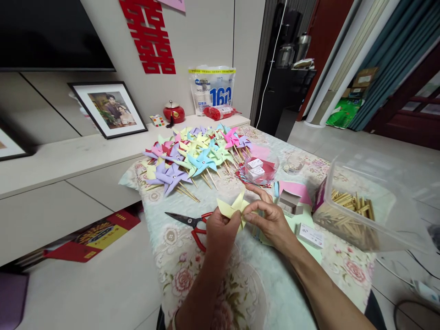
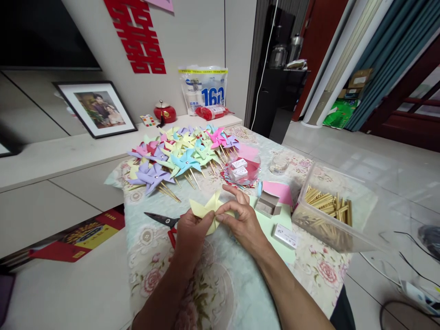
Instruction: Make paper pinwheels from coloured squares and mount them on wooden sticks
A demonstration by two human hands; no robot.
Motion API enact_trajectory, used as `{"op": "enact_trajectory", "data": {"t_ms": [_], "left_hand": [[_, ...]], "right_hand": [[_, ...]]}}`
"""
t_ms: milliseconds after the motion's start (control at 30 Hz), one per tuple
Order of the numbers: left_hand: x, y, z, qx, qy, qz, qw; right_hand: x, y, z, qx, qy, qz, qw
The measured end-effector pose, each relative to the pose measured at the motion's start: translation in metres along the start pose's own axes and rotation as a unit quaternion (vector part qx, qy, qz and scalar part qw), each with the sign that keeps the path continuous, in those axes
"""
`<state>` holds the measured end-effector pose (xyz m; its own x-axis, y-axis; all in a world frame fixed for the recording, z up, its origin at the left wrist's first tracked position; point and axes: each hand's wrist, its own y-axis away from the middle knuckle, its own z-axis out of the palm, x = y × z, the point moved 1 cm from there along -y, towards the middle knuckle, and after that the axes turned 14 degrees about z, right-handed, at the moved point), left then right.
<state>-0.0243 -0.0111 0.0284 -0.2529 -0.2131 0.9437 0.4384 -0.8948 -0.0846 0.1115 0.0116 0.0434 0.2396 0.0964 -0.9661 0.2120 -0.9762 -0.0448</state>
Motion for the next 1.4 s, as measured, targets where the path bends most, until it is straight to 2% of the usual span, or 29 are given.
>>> {"op": "enact_trajectory", "data": {"t_ms": [133,367,700,1267,1400], "left_hand": [[0.0000,0.0007,0.0014,-0.024,-0.001,-0.006,1.000],[-0.0051,0.0032,0.0043,0.006,0.008,0.007,1.000],[-0.0074,0.0025,0.0034,0.014,0.009,0.009,1.000],[-0.0051,0.0040,0.0033,-0.017,-0.003,0.028,0.999],[-0.0055,0.0038,0.0024,-0.025,-0.028,0.050,0.998]], "right_hand": [[0.0036,-0.0020,0.0014,0.005,-0.005,0.020,1.000],[0.0064,-0.0039,0.0023,0.007,-0.013,0.032,0.999],[0.0068,-0.0045,0.0024,0.018,-0.001,0.022,1.000],[0.0056,-0.0041,0.0031,0.015,0.005,0.024,1.000],[0.0055,-0.0043,0.0034,0.018,0.007,0.026,0.999]]}}
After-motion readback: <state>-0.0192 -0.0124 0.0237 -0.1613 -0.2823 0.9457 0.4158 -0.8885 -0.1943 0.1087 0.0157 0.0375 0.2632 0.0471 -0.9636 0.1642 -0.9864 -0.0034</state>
